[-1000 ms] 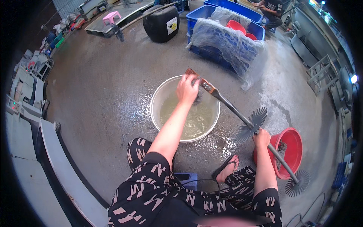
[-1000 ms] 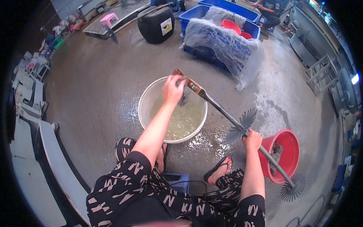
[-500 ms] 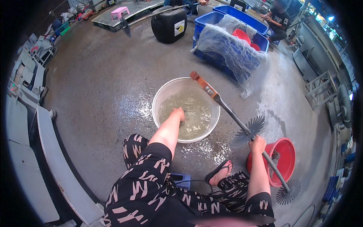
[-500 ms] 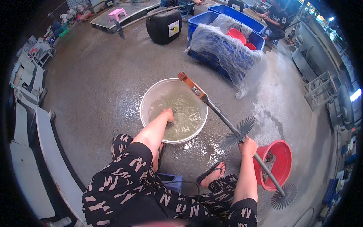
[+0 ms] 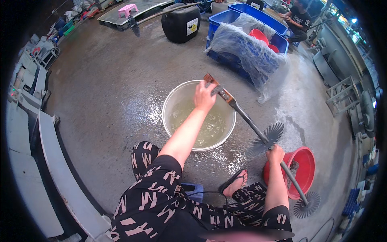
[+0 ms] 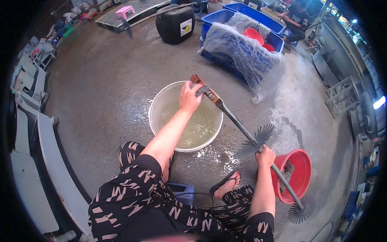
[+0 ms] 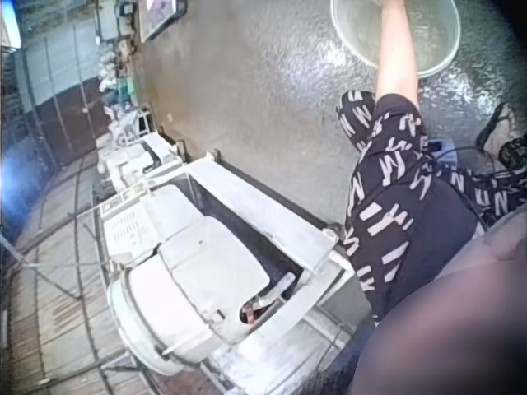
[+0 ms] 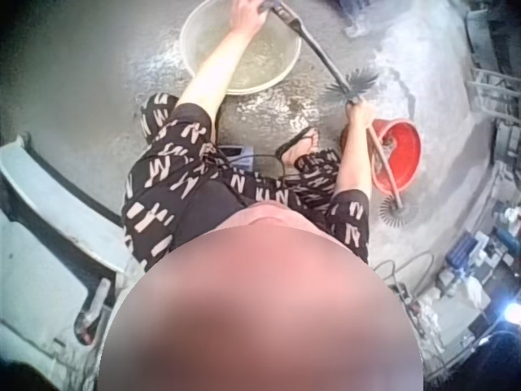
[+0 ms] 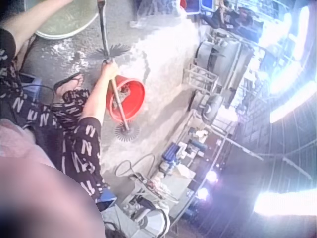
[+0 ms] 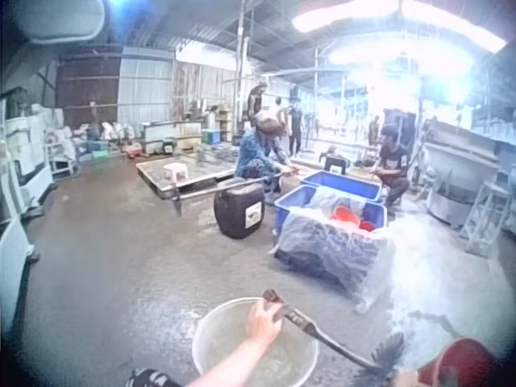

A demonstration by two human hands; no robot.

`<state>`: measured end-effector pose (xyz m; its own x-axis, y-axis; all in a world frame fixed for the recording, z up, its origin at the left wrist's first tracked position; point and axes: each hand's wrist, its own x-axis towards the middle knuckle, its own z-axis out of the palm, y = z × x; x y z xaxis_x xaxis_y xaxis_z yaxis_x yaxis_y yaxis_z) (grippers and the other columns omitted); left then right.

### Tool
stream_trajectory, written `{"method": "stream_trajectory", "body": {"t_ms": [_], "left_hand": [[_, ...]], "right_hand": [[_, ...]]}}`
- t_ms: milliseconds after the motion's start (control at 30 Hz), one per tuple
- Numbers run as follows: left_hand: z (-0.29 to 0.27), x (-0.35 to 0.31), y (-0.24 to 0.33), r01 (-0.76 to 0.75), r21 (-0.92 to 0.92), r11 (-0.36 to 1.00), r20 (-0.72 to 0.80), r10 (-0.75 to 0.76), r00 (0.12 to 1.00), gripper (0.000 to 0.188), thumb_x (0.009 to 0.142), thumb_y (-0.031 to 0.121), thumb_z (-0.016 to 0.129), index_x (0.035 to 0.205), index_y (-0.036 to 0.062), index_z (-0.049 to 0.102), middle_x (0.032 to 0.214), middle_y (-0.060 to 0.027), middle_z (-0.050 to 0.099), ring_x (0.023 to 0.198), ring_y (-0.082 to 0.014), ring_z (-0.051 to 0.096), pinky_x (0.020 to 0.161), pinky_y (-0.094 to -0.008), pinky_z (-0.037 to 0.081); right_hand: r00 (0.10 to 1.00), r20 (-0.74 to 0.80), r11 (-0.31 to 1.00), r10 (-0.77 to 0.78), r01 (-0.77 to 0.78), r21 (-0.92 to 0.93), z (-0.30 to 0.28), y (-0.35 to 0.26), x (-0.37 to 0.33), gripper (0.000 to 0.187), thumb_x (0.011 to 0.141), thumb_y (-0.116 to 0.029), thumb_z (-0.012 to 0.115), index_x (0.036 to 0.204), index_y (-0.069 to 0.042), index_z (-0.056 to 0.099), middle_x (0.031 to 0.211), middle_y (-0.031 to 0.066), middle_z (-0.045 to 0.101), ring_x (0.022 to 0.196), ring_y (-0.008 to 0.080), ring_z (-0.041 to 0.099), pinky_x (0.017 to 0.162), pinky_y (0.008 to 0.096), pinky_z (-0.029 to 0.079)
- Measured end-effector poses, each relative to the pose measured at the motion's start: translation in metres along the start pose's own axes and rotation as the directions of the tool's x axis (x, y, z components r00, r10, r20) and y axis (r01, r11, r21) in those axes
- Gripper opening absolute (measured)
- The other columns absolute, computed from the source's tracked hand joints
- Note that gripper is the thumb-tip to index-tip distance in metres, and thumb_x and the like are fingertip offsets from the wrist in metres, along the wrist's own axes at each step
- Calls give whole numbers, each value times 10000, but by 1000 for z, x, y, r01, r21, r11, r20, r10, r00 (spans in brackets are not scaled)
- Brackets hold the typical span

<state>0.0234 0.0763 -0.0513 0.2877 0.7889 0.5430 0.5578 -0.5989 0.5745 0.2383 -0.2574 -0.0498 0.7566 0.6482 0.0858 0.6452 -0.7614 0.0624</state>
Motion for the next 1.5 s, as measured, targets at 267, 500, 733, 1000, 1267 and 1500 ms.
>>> {"method": "stream_trajectory", "body": {"t_ms": [267, 500, 733, 1000, 1267, 1500], "left_hand": [[4, -41, -61, 620, 301, 725, 337, -689, 642, 500, 677, 201, 780, 1139, 127, 602, 1276, -150, 506, 1152, -331, 530, 935, -405, 458], [10, -37, -107, 584, 421, 694, 613, -693, 380, 652, 661, 174, 755, 1256, 96, 498, 1242, -176, 558, 1187, -292, 524, 969, -391, 440], [-57, 25, -29, 69, -363, 929, -39, -89, 995, 500, 612, 21, 706, 1099, 75, 605, 1044, -152, 601, 1030, -303, 574, 924, -364, 448], [-21, -20, -83, 408, 138, 903, 633, -397, 665, 504, 692, 31, 672, 1185, 111, 610, 1257, -176, 541, 1207, -307, 490, 1017, -375, 406], [22, -67, -121, 62, 352, 934, 741, -318, 591, 642, 635, 52, 724, 1248, 148, 557, 1168, -167, 606, 1102, -321, 573, 968, -383, 446], [-34, -5, -49, 407, -264, 874, 678, -132, 723, 574, 572, 118, 754, 1115, 89, 570, 1001, -116, 646, 944, -225, 611, 831, -344, 493]], "right_hand": [[994, -108, 1000, -6, 3, -30, 9, 2, -13, 249, 631, -156, 667, 878, -145, 647, 732, 112, 661, 700, 306, 648, 635, 432, 510], [968, -236, 995, -90, 76, -66, 26, 6, -24, 124, 667, -117, 633, 766, -145, 563, 657, 73, 624, 641, 283, 622, 610, 395, 465], [964, -245, 994, -98, 86, -62, 33, 13, -28, 159, 650, -131, 659, 777, -146, 564, 660, 65, 620, 662, 266, 627, 621, 397, 463], [991, -122, 995, -44, 32, -96, 14, 8, -23, 192, 639, -219, 707, 773, -142, 593, 686, 80, 644, 662, 283, 642, 633, 394, 498], [989, -143, 999, -42, 38, -26, 4, -4, -22, 178, 674, -196, 655, 849, -175, 671, 712, 82, 661, 677, 274, 657, 640, 388, 507], [990, -133, 998, -52, 48, -33, 15, 1, -25, 154, 687, -179, 640, 840, -177, 646, 718, 76, 662, 690, 269, 655, 653, 383, 501]]}}
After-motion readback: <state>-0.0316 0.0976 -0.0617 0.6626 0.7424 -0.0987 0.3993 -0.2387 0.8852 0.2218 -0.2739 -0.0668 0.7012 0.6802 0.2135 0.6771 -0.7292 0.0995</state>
